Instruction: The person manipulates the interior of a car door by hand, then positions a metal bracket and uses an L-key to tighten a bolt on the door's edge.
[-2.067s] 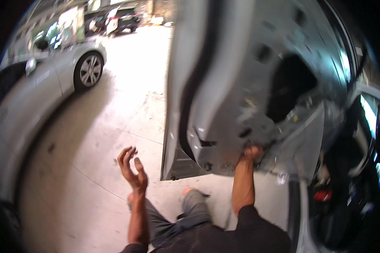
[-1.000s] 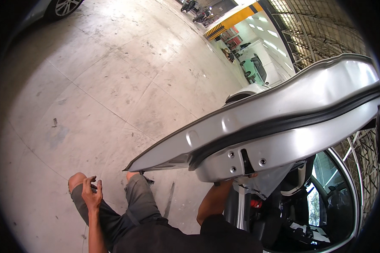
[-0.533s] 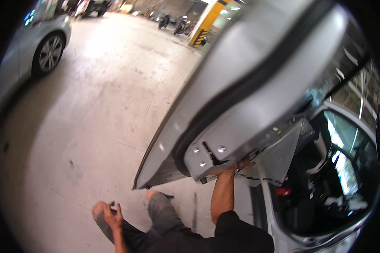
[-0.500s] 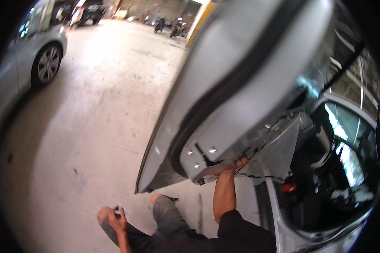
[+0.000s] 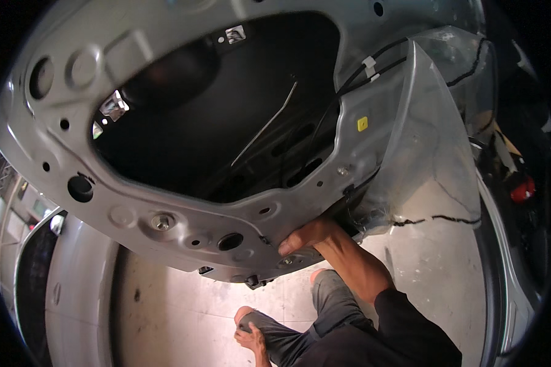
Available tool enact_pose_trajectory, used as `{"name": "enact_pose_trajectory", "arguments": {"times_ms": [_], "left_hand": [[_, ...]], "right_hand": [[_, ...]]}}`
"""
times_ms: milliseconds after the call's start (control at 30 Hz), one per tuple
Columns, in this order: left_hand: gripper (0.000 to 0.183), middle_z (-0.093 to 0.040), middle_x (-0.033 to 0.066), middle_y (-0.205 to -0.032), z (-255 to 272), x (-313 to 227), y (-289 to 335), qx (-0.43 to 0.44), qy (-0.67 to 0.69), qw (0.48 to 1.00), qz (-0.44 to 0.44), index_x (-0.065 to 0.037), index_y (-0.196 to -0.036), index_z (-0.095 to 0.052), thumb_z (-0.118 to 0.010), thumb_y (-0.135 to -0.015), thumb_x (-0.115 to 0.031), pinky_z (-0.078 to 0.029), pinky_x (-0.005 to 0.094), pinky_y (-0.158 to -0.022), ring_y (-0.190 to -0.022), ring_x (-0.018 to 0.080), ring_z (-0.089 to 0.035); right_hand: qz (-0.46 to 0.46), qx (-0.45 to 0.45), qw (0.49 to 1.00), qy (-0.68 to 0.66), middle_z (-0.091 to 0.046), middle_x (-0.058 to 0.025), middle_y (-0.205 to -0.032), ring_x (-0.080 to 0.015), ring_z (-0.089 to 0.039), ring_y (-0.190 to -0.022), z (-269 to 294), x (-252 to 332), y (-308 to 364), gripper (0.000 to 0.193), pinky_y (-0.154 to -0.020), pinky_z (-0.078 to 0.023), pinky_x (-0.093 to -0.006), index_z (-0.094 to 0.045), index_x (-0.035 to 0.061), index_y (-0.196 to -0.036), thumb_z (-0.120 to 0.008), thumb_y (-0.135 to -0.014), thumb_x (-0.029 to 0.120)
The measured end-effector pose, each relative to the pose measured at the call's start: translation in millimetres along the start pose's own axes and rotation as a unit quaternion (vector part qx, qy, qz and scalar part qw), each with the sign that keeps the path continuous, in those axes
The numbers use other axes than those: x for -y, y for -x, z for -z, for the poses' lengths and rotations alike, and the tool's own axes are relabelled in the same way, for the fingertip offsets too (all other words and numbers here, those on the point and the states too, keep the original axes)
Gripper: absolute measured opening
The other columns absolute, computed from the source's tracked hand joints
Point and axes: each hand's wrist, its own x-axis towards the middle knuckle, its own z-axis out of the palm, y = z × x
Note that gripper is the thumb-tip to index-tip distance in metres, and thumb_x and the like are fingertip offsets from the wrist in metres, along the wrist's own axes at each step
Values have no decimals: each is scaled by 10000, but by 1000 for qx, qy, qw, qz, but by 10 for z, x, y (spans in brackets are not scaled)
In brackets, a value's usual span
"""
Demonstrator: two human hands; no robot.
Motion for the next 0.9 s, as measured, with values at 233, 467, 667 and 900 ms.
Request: {"name": "enact_pose_trajectory", "arguments": {"times_ms": [233,467,667,900], "left_hand": [[630,-443,274,-1287,245,-260,523,-12,29,999,-7,49,-1312,-462,-670,-843,-317,-368,514,-1033,-1209,441,-427],[667,-413,282,-1333,319,-322,658,-18,-15,1000,6,56,-1336,-428,-664,-842,-325,-365,514,-1032,-1228,440,-413],[679,-411,269,-1343,398,-362,723,-34,-34,999,15,47,-1341,-420,-671,-833,-328,-360,515,-1036,-1241,429,-405],[674,-409,281,-1343,426,-607,709,-16,-42,999,21,56,-1341,-406,-662,-835,-308,-358,524,-1037,-1243,437,-403]], "right_hand": [[-9,11,994,106,-674,-84,-1058,-192,-610,-987,2,105,-25,552,-908,-486,-356,-666,33,-1130,-778,-591,84],[-118,11,983,142,-615,-144,-1097,-263,-547,-1056,-5,145,29,534,-943,-444,-398,-643,39,-1123,-801,-647,221],[-57,43,986,151,-669,-99,-974,-210,-609,-933,-26,49,-20,487,-846,-485,-355,-678,23,-1067,-808,-637,212],[-128,82,953,260,-658,-128,-1011,-237,-599,-962,1,270,5,472,-876,-483,-384,-670,54,-1085,-762,-718,336]]}}
